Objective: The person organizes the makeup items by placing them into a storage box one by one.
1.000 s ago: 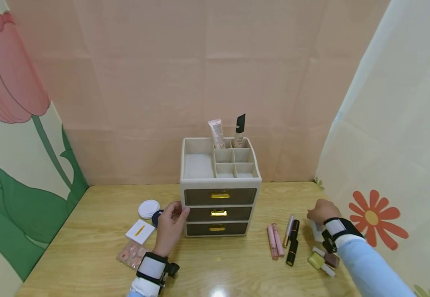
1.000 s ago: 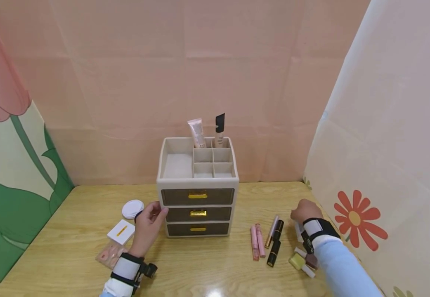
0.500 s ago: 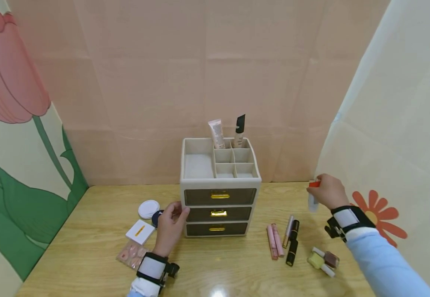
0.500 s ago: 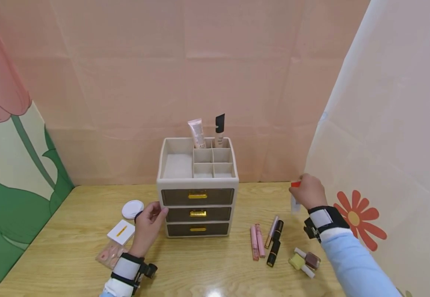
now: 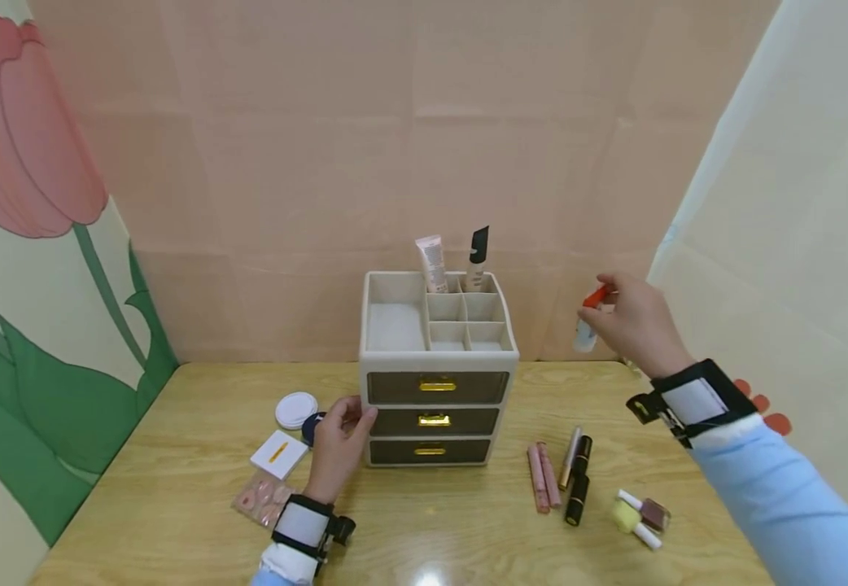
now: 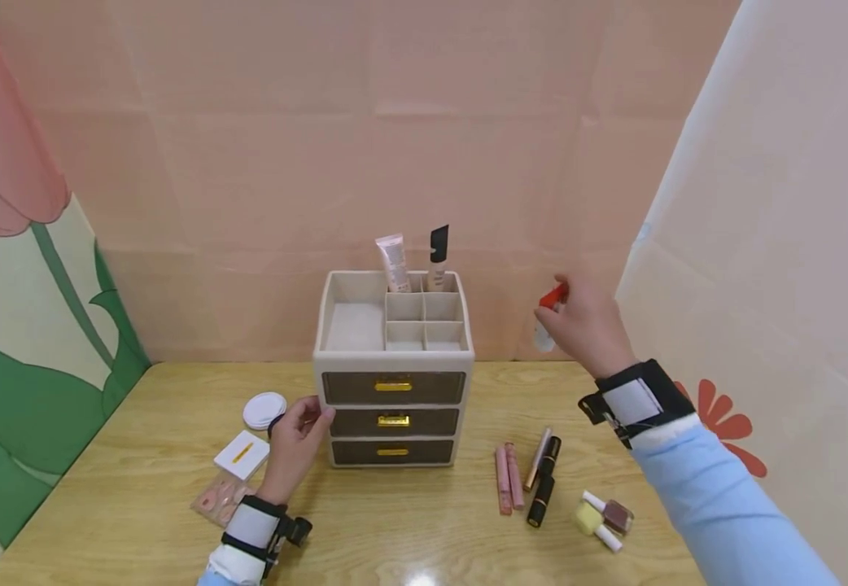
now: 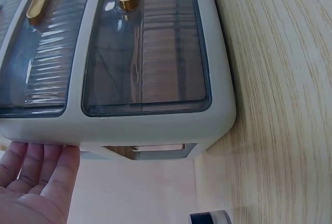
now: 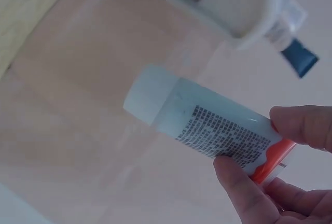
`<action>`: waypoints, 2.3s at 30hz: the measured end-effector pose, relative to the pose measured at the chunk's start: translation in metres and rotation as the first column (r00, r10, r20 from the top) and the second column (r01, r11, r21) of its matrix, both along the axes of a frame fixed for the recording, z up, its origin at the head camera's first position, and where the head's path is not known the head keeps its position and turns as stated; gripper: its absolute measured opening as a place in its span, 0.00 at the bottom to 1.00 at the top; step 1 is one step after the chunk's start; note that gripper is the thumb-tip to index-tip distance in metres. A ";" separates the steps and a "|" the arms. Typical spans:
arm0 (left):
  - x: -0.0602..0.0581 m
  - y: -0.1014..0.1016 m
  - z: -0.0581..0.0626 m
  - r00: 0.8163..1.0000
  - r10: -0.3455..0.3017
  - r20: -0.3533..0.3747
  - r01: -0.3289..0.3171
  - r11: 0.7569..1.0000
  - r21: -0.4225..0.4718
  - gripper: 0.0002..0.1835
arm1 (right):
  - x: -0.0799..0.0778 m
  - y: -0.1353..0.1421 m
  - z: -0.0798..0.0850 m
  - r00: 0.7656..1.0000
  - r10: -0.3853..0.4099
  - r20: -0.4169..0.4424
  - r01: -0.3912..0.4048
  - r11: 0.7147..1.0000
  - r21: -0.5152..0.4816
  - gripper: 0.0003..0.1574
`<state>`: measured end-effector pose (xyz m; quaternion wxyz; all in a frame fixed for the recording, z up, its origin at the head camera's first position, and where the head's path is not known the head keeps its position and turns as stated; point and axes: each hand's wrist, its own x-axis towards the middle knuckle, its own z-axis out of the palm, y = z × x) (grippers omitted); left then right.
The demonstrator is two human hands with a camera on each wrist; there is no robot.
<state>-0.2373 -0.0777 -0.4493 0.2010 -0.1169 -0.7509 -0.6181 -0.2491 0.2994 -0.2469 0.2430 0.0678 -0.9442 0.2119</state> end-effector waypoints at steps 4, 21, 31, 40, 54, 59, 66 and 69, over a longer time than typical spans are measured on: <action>-0.007 -0.001 -0.009 1.000 0.003 -0.009 -0.003 1.000 0.003 0.13 | 0.002 -0.021 0.020 0.998 0.067 -0.011 -0.068 0.997 -0.043 0.36; -0.007 0.004 -0.010 1.000 -0.010 -0.010 0.010 1.000 0.012 0.14 | -0.010 -0.094 0.070 0.970 0.228 0.079 -0.211 0.960 -0.184 0.36; -0.006 0.004 -0.008 1.000 -0.007 0.011 0.007 1.000 0.004 0.15 | -0.030 -0.127 0.077 0.949 0.279 0.143 -0.244 0.944 -0.224 0.36; -0.007 0.006 -0.011 1.000 -0.016 -0.005 0.016 1.000 0.008 0.15 | -0.042 -0.144 0.067 0.929 0.319 0.190 -0.263 0.926 -0.270 0.33; -0.009 0.008 -0.011 1.000 -0.019 -0.008 0.019 1.000 0.013 0.14 | -0.060 -0.148 0.053 0.900 0.321 0.296 -0.238 0.929 -0.285 0.32; -0.009 0.009 -0.013 1.000 -0.017 0.001 0.017 1.000 0.024 0.14 | -0.064 -0.150 0.048 0.889 0.322 0.325 -0.239 0.932 -0.271 0.31; -0.007 0.011 -0.007 1.000 -0.017 0.001 0.017 1.000 0.023 0.12 | -0.067 -0.151 0.041 0.893 0.308 0.329 -0.233 0.940 -0.249 0.30; 0.002 0.011 0.006 1.000 -0.026 0.003 0.026 0.999 0.026 0.12 | -0.067 -0.152 0.038 0.891 0.312 0.330 -0.234 0.938 -0.256 0.29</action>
